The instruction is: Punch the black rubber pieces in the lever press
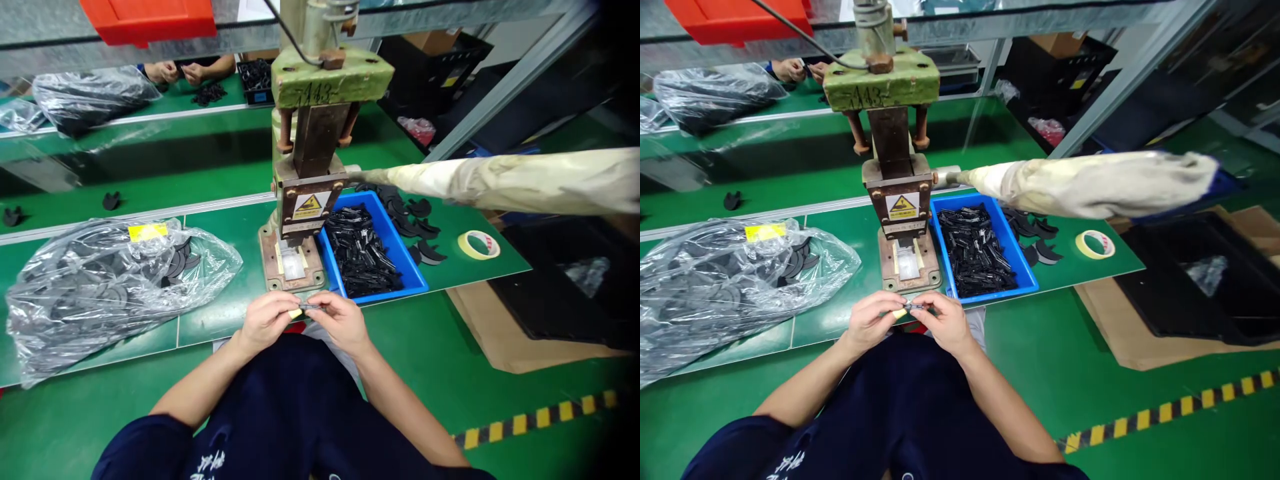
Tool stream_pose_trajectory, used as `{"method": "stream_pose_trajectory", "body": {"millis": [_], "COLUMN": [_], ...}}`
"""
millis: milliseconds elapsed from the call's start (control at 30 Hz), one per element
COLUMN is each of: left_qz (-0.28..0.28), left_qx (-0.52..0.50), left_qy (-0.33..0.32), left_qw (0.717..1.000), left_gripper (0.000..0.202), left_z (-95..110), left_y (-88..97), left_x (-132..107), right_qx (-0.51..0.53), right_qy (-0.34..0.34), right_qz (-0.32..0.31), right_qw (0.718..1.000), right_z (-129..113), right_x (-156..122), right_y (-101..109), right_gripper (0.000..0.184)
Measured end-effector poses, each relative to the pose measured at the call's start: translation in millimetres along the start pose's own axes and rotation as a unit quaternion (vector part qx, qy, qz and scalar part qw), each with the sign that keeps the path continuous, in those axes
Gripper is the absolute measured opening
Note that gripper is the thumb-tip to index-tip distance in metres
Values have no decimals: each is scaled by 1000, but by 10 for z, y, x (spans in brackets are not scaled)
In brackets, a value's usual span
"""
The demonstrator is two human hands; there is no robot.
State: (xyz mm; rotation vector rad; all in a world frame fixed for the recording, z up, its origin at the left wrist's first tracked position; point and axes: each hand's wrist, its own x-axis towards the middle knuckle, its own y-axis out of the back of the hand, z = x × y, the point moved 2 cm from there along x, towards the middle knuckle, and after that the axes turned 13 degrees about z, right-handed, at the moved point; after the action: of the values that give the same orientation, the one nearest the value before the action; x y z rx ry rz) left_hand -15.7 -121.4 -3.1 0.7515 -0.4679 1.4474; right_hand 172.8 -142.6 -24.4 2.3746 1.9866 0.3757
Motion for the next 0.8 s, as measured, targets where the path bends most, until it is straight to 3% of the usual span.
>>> {"method": "stream_pose_trajectory", "body": {"millis": [333, 667, 800], "left_qz": [12, -12, -18], "left_qx": [-1, 42, 82], "left_qy": [18, -51, -70], "left_qw": [1000, 998, 994], "left_gripper": [13, 17, 15], "left_z": [-63, -59, -145], "left_y": [10, 66, 124], "left_x": [-74, -37, 7], "right_qx": [4, 4, 17], "right_qy": [12, 14, 17], "right_qz": [-2, 2, 38], "right_qw": [1000, 1000, 999], "right_z": [-35, 12, 14], "right_x": [13, 6, 76], "right_y": [-37, -55, 79], "right_gripper": [15, 11, 10]}}
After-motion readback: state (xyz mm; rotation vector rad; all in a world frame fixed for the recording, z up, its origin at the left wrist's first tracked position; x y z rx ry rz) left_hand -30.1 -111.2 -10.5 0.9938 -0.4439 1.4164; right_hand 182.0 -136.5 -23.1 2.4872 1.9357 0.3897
